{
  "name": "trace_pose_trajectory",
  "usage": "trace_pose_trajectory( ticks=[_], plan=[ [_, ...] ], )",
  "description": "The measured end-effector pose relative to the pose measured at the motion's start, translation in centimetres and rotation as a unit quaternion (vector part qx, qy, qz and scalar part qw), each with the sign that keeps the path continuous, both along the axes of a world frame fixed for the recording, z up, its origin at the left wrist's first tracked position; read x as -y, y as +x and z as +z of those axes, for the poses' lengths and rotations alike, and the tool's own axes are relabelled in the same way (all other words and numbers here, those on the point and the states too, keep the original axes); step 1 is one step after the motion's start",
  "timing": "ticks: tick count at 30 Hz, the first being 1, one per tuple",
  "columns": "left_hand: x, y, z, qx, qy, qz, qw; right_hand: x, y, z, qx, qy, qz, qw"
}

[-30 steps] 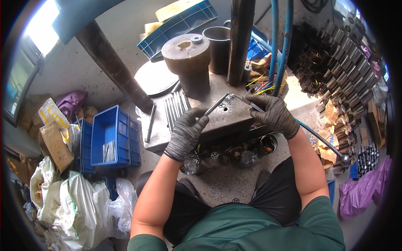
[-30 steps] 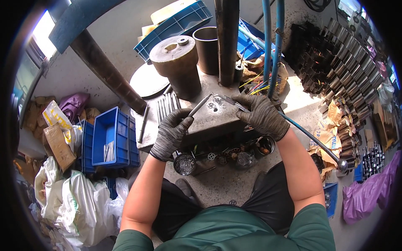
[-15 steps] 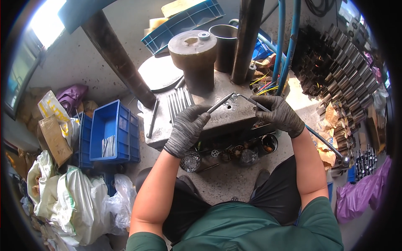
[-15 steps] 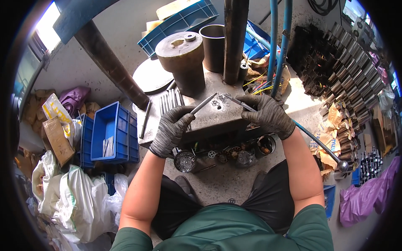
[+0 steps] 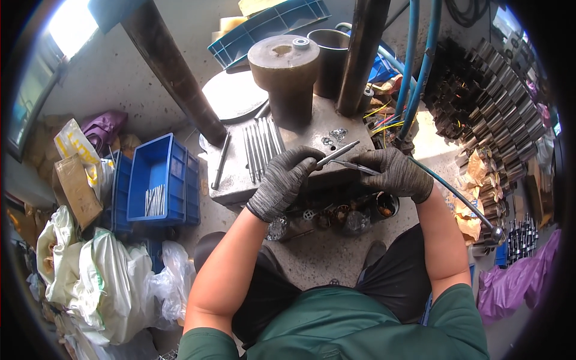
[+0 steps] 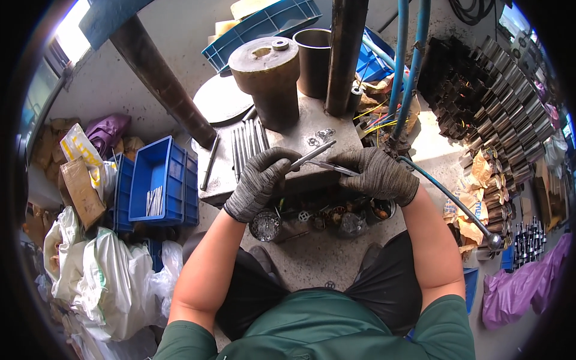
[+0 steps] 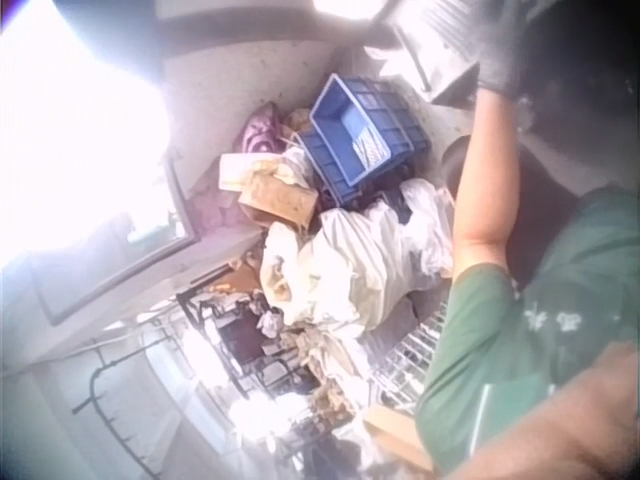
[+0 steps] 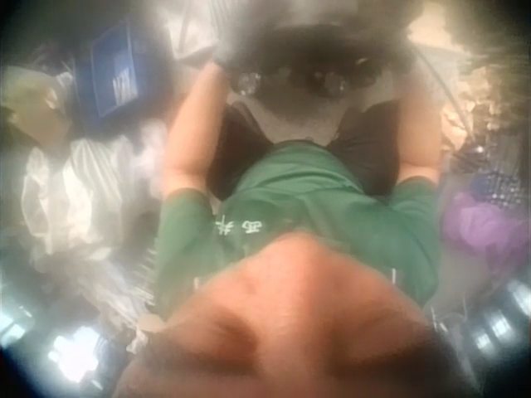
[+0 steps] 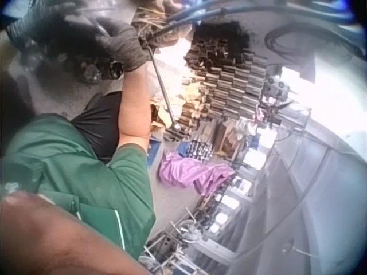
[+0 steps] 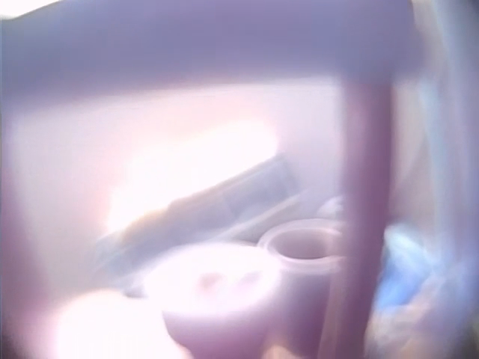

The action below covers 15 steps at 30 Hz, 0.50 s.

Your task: The person picks up metal rods and small ring-like connectors from a workbench and assembles them by hand. They place the finished pieces into a blue plastic crate and a large yellow sack on the floor.

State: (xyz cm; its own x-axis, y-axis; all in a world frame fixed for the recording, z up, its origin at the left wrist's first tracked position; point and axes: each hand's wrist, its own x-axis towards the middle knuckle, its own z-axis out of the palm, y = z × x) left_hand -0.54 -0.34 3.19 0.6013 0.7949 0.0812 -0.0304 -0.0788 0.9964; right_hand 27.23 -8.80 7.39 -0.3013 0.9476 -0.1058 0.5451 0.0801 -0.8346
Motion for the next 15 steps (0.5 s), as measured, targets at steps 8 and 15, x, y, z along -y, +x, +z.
trace_pose_trajectory(
  ticks=[8, 15],
  plan=[
    [0.2, 1.0, -0.4, 0.043, -0.082, -0.035, 0.995, -0.4, -1.2, -0.8, 0.033, 0.046, 0.041, 0.998],
    [0.0, 1.2, -0.6, 0.105, -0.171, -0.016, 0.980, -0.7, -2.3, -0.4, 0.009, 0.039, 0.048, 0.998]
  ],
)
